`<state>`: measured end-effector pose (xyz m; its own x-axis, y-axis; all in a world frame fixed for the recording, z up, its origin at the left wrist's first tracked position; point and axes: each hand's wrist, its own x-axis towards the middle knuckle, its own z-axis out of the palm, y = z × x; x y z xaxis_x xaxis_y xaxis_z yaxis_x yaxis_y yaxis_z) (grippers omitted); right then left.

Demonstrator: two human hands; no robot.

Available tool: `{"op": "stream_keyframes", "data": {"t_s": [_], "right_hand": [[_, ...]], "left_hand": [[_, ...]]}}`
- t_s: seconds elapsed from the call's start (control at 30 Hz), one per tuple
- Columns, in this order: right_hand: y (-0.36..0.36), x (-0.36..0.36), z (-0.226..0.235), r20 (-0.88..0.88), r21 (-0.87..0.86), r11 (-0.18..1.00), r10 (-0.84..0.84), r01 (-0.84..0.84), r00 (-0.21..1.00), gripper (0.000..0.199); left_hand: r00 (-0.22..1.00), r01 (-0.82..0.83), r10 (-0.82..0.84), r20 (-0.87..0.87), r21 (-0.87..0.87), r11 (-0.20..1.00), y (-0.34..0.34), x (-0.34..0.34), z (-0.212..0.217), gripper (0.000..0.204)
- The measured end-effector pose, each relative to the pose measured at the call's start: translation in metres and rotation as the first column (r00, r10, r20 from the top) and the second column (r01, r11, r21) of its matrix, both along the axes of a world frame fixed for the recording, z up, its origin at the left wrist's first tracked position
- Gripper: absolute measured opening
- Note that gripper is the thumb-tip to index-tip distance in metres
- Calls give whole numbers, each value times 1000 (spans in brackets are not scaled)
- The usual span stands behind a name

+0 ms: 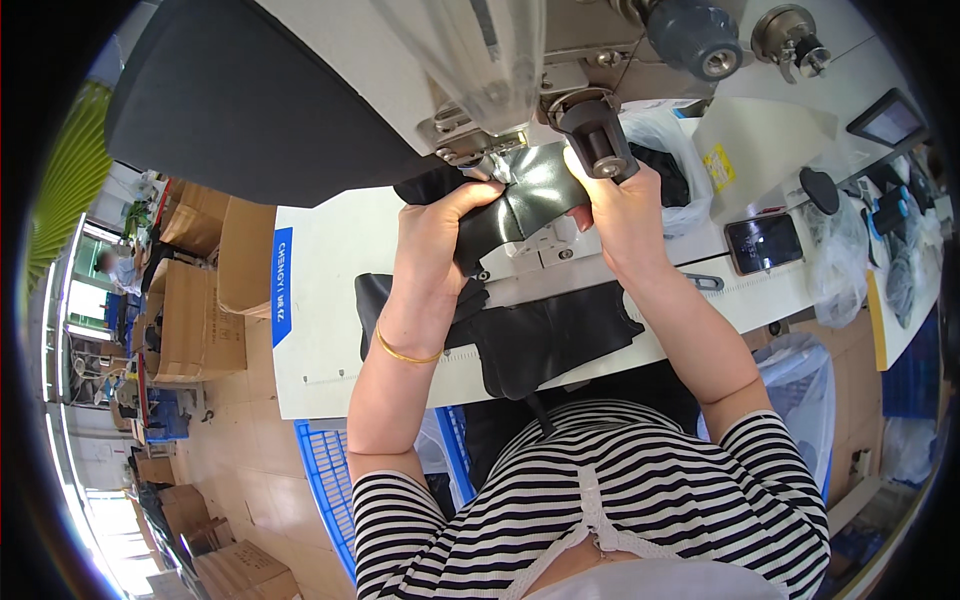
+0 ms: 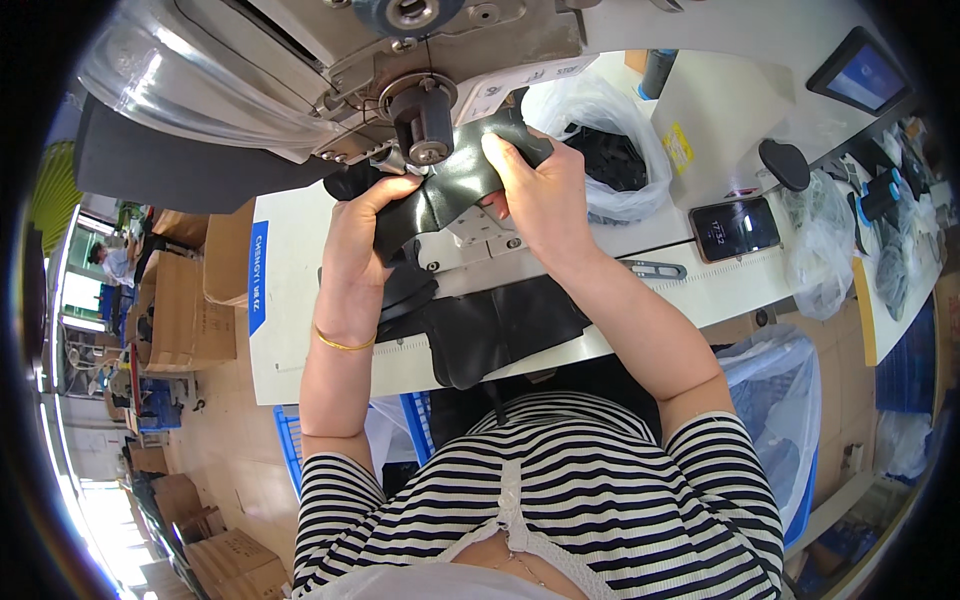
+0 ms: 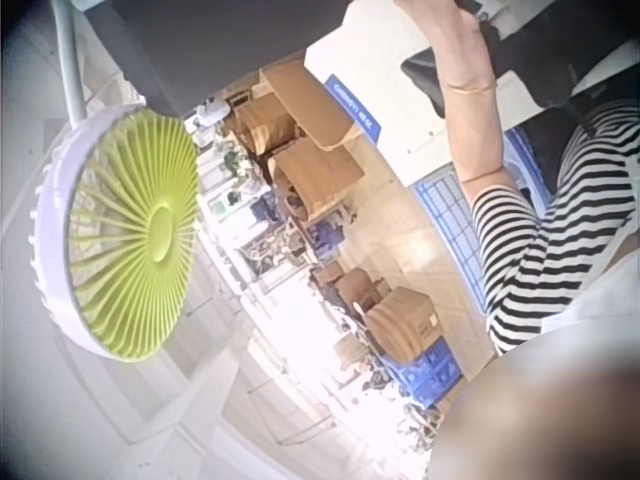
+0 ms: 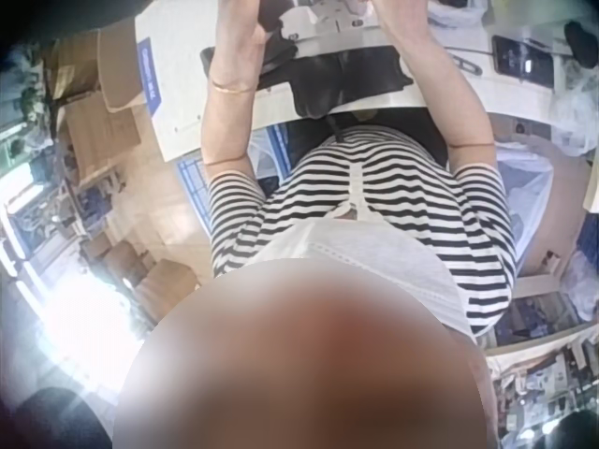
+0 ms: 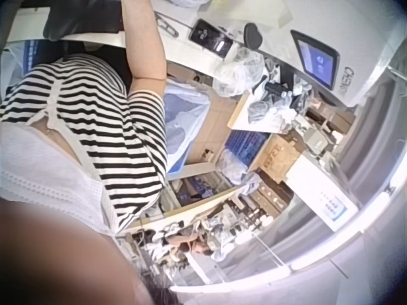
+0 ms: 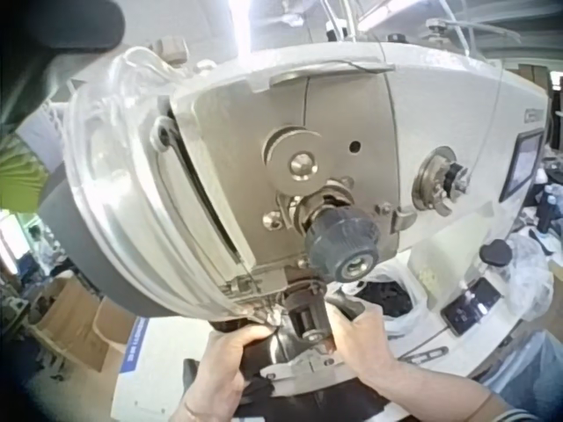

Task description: Aligning and sewing together components of black leather shoes using a sewing machine.

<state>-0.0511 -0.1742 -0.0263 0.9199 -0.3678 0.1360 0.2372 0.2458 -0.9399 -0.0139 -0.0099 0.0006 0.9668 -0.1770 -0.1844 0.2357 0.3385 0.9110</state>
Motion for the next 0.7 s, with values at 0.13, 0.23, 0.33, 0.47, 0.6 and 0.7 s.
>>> {"op": "stream_keyframes", "data": {"t_s": [0.13, 0.23, 0.33, 0.47, 0.6, 0.7], "right_hand": [[-1, -1, 2, -14, -33, 999, -6, 5, 1000, 17], [-3, 0, 1, -11, -39, 999, 17, -17, 1000, 17], [-2, 0, 3, -9, -46, 999, 15, -16, 1000, 17], [-5, 2, 0, 6, -60, 998, 32, -31, 999, 17], [-6, 2, 1, -4, -91, 995, 39, -40, 999, 16], [-5, 2, 0, -5, -92, 995, 36, -36, 999, 16]], "left_hand": [[1000, -2, 2, -7, 13, 1000, -2, 0, 1, 8], [1000, 0, 1, -4, 22, 1000, -1, 2, -1, 8], [999, 12, -13, 37, 15, 1000, 2, 5, -5, 17], [1000, 10, -11, -17, -3, 1000, 1, 4, -2, 7], [999, -2, 3, -33, 11, 1000, 1, 3, -1, 8], [999, -15, 13, 30, 41, 999, 0, 2, -3, 17]]}}
